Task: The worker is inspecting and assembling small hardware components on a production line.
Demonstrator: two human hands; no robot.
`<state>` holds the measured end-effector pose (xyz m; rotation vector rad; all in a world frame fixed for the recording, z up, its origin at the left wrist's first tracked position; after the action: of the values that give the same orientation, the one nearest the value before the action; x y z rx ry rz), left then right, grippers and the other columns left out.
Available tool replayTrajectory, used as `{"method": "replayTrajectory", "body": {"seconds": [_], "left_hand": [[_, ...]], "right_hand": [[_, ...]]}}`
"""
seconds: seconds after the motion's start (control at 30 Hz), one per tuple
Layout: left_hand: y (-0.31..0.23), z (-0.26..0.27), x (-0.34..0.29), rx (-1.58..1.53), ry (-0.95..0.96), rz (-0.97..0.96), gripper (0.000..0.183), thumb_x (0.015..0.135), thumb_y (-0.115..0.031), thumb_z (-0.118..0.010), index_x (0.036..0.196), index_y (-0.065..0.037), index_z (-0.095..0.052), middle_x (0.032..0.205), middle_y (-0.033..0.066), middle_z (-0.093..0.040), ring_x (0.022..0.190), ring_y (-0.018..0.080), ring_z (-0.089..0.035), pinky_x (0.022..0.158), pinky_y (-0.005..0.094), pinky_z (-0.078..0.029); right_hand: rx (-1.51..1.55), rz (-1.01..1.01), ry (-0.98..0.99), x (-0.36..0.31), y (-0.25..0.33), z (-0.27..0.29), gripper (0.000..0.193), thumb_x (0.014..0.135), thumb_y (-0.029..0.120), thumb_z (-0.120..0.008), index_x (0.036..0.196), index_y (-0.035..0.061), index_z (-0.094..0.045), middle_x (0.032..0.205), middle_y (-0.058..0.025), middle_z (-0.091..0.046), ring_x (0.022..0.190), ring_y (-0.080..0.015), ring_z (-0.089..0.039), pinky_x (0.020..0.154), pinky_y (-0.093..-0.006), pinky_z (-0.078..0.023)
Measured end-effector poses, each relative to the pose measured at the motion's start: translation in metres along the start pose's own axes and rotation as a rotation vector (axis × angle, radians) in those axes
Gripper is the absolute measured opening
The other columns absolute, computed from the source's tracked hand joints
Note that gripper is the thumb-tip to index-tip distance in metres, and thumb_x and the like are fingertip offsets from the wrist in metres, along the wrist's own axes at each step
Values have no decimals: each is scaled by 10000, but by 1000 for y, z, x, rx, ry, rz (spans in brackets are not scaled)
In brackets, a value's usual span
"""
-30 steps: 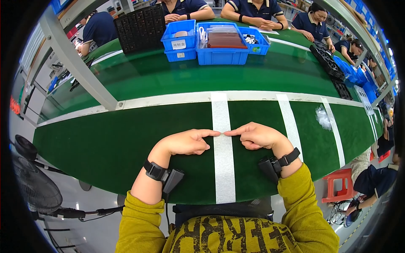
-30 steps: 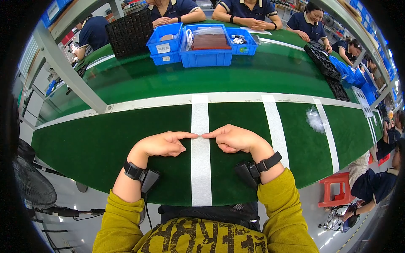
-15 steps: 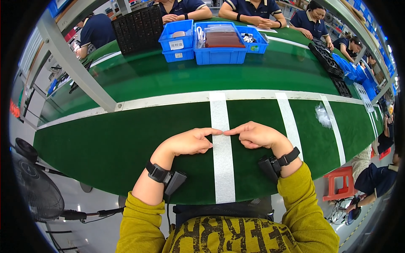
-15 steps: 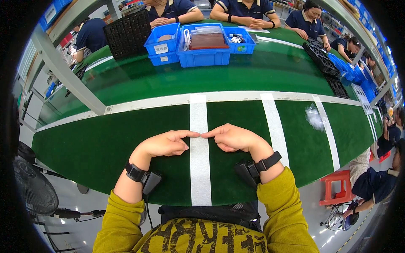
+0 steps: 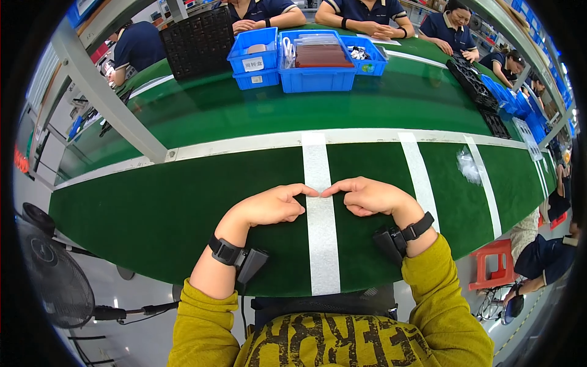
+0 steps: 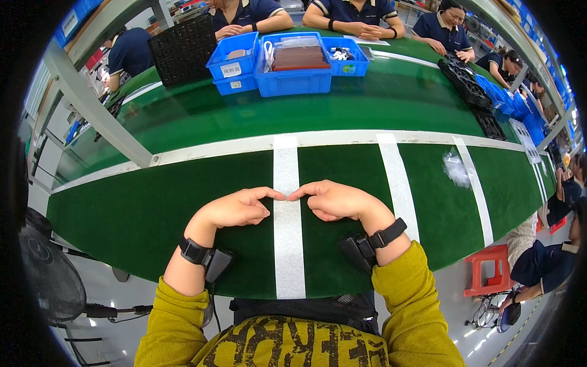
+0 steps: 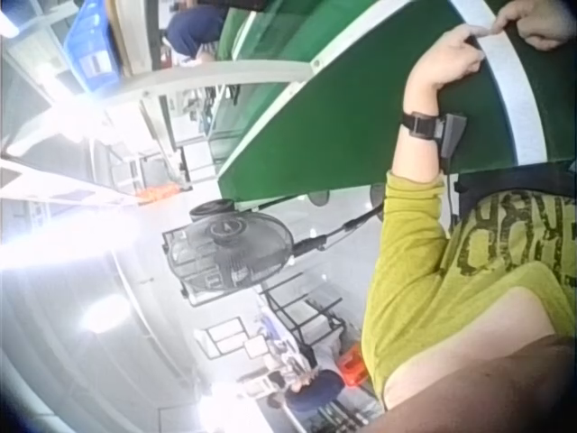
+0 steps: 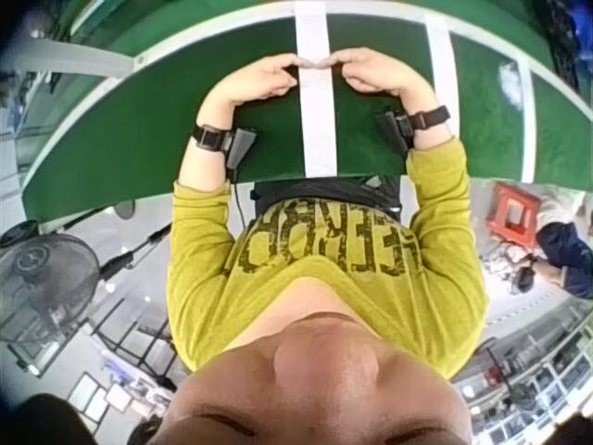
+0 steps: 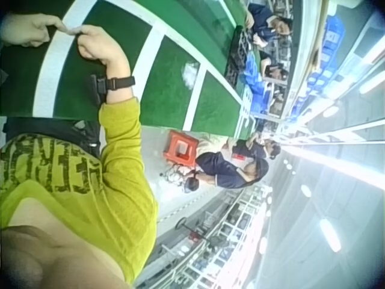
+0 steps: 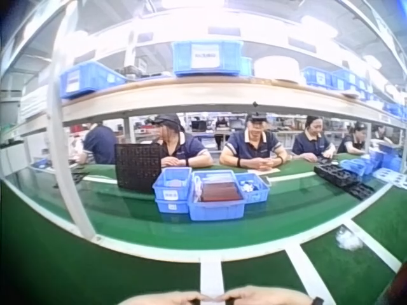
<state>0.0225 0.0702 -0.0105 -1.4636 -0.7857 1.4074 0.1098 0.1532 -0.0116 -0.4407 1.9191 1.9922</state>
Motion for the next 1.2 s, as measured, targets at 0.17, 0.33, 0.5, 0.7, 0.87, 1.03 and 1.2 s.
{"method": "replayTrajectory", "body": {"seconds": [0.17,0.33,0.5,0.7,0.87,1.03,1.2], "left_hand": [[-2,-1,-1,-4,-2,28,402,823,-70,-468,1225,-65,-471,584,-43,-402,529,51,-355,482,204,-306],[-1,0,0,12,-5,32,383,819,-72,-468,1202,-58,-487,602,-29,-422,547,55,-371,499,204,-322],[-3,0,0,31,1,13,349,825,-75,-464,1170,-51,-506,605,-30,-428,552,56,-382,509,209,-334],[3,-1,4,-6,26,-2,363,824,-63,-460,1185,-49,-492,609,-34,-426,558,52,-379,512,206,-332],[-3,-1,2,-39,-4,-10,419,821,-47,-455,1239,-33,-433,611,-45,-407,552,48,-363,503,202,-318],[1,-2,4,-97,20,-25,434,818,-40,-452,1250,-24,-419,607,-56,-386,541,42,-346,492,198,-301],[0,-1,4,-42,13,-36,436,818,-40,-446,1253,-36,-420,580,-58,-381,525,39,-337,480,200,-289]], "right_hand": [[5,-5,-1,-2,0,0,457,759,16,-375,1199,-4,-496,475,37,-389,391,-57,-318,384,-216,-262],[-40,-3,1,-3,4,-1,457,758,15,-376,1199,-4,-495,479,37,-388,395,-58,-323,389,-219,-265],[-38,-23,22,-2,2,-3,480,753,22,-372,1217,29,-496,469,61,-358,406,-41,-308,405,-204,-253],[-30,-7,28,-1,-1,-2,448,763,18,-379,1191,17,-511,475,38,-385,397,-59,-319,389,-222,-261],[-75,-12,42,-1,-1,-2,429,773,19,-377,1174,21,-527,472,37,-385,396,-59,-319,389,-223,-260],[-98,-4,40,-1,0,-3,424,778,14,-373,1170,24,-532,474,36,-386,399,-59,-322,389,-224,-260],[-54,-5,27,-2,0,-1,445,771,19,-378,1195,29,-512,481,32,-392,402,-62,-322,393,-224,-264]]}}
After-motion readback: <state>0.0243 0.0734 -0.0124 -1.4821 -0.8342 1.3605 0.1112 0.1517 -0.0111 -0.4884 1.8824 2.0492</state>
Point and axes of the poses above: each hand's wrist, its own x-axis towards the middle knuckle, its own z-axis out of the back of the hand, y = z × x, the point moved 9 cm from there along x, towards the middle knuckle
